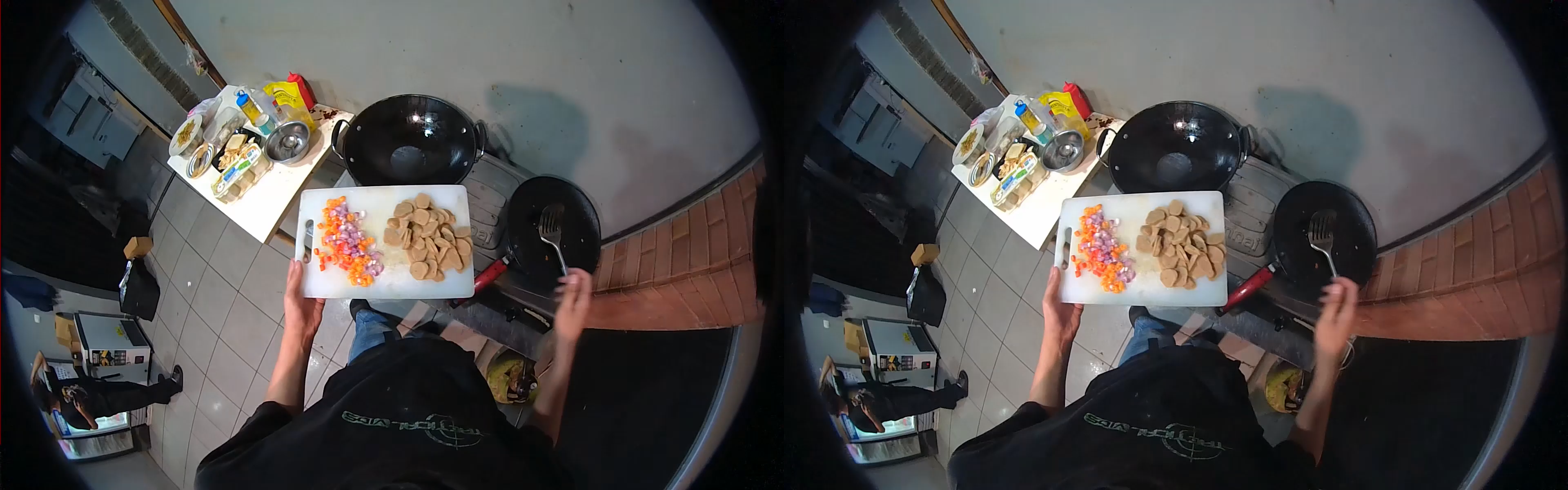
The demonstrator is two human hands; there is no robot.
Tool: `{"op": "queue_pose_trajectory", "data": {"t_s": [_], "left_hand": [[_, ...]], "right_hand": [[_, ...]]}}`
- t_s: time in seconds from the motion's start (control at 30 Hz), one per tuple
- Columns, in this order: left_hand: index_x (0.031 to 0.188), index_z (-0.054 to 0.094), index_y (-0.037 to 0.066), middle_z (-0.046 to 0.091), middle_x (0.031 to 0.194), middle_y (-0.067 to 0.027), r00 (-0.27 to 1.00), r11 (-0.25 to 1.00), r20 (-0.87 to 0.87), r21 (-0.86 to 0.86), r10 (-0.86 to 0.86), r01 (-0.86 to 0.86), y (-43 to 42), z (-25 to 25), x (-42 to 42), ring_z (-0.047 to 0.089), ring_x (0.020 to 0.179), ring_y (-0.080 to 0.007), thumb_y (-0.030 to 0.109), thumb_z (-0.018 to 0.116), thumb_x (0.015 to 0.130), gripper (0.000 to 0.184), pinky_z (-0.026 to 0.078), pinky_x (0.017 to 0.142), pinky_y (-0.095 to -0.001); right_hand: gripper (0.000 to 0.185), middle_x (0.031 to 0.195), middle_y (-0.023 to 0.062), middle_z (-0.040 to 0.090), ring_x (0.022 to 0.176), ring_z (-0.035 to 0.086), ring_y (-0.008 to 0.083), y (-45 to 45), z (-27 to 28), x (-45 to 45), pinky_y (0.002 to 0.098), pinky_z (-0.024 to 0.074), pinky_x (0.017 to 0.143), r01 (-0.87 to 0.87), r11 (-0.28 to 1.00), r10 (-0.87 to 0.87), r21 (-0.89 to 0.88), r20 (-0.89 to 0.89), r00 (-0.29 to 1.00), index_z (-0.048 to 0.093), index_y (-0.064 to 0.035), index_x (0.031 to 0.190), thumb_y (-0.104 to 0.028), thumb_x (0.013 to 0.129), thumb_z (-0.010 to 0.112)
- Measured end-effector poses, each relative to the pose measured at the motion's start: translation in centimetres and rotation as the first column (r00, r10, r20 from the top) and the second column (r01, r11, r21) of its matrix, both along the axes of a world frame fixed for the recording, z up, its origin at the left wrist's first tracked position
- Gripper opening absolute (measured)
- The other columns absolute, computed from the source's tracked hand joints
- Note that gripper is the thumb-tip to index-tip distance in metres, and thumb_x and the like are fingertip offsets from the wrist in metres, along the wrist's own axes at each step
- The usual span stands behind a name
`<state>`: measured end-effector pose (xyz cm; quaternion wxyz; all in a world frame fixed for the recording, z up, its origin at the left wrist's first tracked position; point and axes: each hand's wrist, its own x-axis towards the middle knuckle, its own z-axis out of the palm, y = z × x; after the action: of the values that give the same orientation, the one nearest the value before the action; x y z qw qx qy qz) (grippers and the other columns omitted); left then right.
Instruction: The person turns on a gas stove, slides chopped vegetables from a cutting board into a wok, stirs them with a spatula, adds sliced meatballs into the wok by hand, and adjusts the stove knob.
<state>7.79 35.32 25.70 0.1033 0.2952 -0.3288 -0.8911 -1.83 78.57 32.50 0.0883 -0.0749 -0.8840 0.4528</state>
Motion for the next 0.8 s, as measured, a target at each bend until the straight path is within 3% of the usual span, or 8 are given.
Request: {"op": "queue_pose_trajectory", "data": {"t_s": [0.1, 0.13, 0.17, 0.23, 0.27, 0.33, 0.63, 0.8], "left_hand": [[0.119, 0.048, 0.012, 0.056, 0.109, -0.0022, 0.999, 1.000, 0.037, 0.019, 0.003, -0.003, -0.3, 0.7, -0.4, 0.059, 0.098, -0.0135, 0.037, 0.053, 0.095, 0.035, 0.053, 0.080, -0.0298], [0.123, 0.047, 0.012, 0.056, 0.110, -0.0019, 0.997, 1.000, 0.072, 0.014, 0.013, -0.014, -0.5, 0.8, -0.6, 0.059, 0.098, -0.0128, 0.038, 0.053, 0.094, 0.040, 0.052, 0.079, -0.0274], [0.123, 0.047, 0.012, 0.056, 0.110, -0.0019, 0.998, 1.000, 0.061, 0.015, 0.016, -0.017, -0.8, 0.7, -0.7, 0.059, 0.098, -0.0128, 0.038, 0.053, 0.094, 0.040, 0.052, 0.079, -0.0274], [0.126, 0.046, 0.013, 0.055, 0.112, -0.0012, 0.994, 0.995, -0.033, -0.026, -0.102, 0.101, -1.9, -0.3, -0.7, 0.057, 0.101, -0.0125, 0.038, 0.053, 0.094, 0.041, 0.049, 0.083, -0.0274], [0.130, 0.043, 0.011, 0.054, 0.117, -0.0039, 0.988, 0.990, -0.057, -0.027, -0.141, 0.140, -2.6, -1.2, -0.7, 0.055, 0.108, -0.0155, 0.038, 0.052, 0.094, 0.046, 0.046, 0.091, -0.0329], [0.128, 0.044, 0.011, 0.055, 0.114, -0.0035, 0.990, 0.991, -0.052, -0.007, -0.131, 0.131, -3.0, -0.1, -1.2, 0.056, 0.105, -0.0148, 0.036, 0.052, 0.094, 0.042, 0.047, 0.089, -0.0322], [0.125, 0.044, 0.011, 0.055, 0.109, -0.0026, 0.985, 0.987, -0.062, 0.000, -0.161, 0.161, -5.0, -0.9, -1.3, 0.057, 0.100, -0.0128, 0.034, 0.051, 0.096, 0.038, 0.048, 0.087, -0.0312], [0.122, 0.045, 0.014, 0.054, 0.104, 0.0000, 0.983, 0.983, -0.035, -0.051, -0.180, 0.179, -5.1, 0.5, -1.4, 0.056, 0.093, -0.0078, 0.039, 0.048, 0.097, 0.036, 0.050, 0.078, -0.0281]], "right_hand": [[0.046, 0.100, 0.0093, 0.059, 0.083, 0.059, 0.0141, -8.7, -1.2, 1.0, 0.0262, 0.0507, 0.072, -0.298, 0.817, 0.374, -0.494, 0.062, 0.925, 0.046, -0.0049, 0.128, -0.042, 0.101, 0.035], [0.054, 0.114, 0.0141, 0.056, 0.090, 0.060, 0.0161, -10.4, -2.2, 1.3, 0.0293, 0.0515, 0.076, -0.214, 0.767, 0.389, -0.605, 0.173, 0.905, 0.041, -0.0036, 0.134, -0.046, 0.101, 0.032], [0.058, 0.130, 0.0148, 0.049, 0.109, 0.056, 0.0197, -11.3, -4.8, 1.3, 0.0356, 0.0477, 0.091, -0.130, 0.646, 0.445, -0.752, 0.232, 0.865, 0.036, -0.0028, 0.138, -0.047, 0.101, 0.031], [0.058, 0.140, 0.0108, 0.043, 0.124, 0.047, 0.0229, -14.9, -3.9, 1.3, 0.0387, 0.0376, 0.104, 0.032, 0.352, 0.499, -0.935, 0.217, 0.839, 0.031, -0.0057, 0.143, -0.046, 0.101, 0.033], [0.058, 0.140, 0.0108, 0.043, 0.124, 0.047, 0.0229, -15.7, -3.8, 1.2, 0.0387, 0.0376, 0.104, 0.030, 0.353, 0.501, -0.935, 0.217, 0.838, 0.031, -0.0057, 0.143, -0.046, 0.101, 0.033], [0.058, 0.145, 0.0104, 0.038, 0.131, 0.040, 0.0240, -17.0, -3.8, 1.1, 0.0414, 0.0319, 0.109, 0.031, 0.285, 0.518, -0.958, 0.181, 0.836, 0.030, -0.0052, 0.143, -0.045, 0.101, 0.031], [0.058, 0.144, 0.0107, 0.039, 0.130, 0.042, 0.0261, -19.6, -3.8, 1.9, 0.0428, 0.0331, 0.108, 0.073, 0.153, 0.479, -0.986, 0.138, 0.867, 0.032, -0.0058, 0.142, -0.046, 0.100, 0.035], [0.060, 0.144, 0.0107, 0.038, 0.130, 0.041, 0.0262, -20.0, -4.3, 2.6, 0.0429, 0.0330, 0.108, 0.077, 0.192, 0.440, -0.978, 0.155, 0.885, 0.031, -0.0051, 0.143, -0.047, 0.100, 0.036]]}}
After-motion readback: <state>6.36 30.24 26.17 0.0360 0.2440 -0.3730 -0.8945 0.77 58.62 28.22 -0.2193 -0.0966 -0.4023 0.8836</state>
